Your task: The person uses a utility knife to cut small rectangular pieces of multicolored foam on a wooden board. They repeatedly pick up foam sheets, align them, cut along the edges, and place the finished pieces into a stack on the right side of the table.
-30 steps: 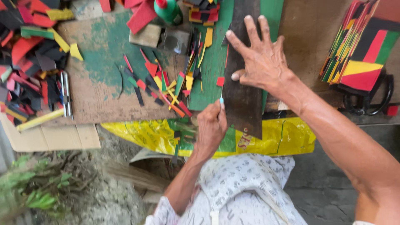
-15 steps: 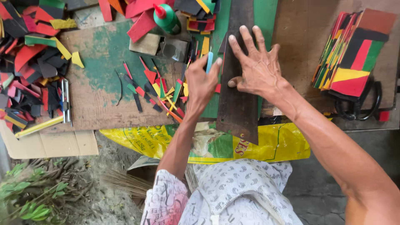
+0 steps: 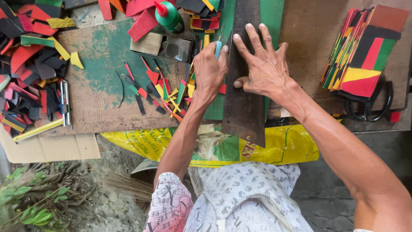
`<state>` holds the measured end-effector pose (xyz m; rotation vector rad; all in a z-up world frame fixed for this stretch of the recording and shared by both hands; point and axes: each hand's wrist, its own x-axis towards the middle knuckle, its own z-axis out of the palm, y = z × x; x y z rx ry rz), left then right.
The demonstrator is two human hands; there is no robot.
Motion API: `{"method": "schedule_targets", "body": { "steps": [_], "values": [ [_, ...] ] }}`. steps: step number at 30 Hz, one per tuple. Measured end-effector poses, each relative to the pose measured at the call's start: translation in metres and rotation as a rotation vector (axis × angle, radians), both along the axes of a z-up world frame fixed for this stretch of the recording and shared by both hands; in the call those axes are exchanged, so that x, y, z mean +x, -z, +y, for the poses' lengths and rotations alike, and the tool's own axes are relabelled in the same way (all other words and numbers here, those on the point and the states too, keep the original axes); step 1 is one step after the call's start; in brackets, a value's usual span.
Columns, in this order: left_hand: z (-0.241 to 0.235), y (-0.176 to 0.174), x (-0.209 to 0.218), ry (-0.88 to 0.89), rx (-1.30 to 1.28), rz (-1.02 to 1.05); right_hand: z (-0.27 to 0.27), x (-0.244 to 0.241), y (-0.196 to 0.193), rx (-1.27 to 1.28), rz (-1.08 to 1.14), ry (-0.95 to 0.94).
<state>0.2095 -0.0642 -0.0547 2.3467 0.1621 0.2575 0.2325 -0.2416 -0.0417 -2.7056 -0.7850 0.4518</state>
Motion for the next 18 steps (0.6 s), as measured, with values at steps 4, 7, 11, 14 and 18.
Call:
{"method": "schedule_targets", "body": {
  "steps": [4,7,11,14,18],
  "values": [
    [-0.003,-0.001,0.004,-0.037,-0.031,0.26,0.0,0.0,-0.002,-0.011,0.005,0.002],
    [-0.002,0.003,0.003,-0.017,-0.008,0.179,0.0,0.001,-0.002,0.015,0.022,0.01],
    [0.008,0.0,-0.013,-0.005,0.093,-0.048,0.001,-0.001,-0.003,0.001,0.009,0.0],
    [0.013,-0.016,-0.03,0.046,0.055,-0.063,-0.001,-0.001,0.0,0.029,0.025,0.017],
    [0.003,-0.036,-0.069,-0.083,-0.515,0.381,-0.001,-0.005,0.009,0.124,-0.003,0.051]
  ]
}}
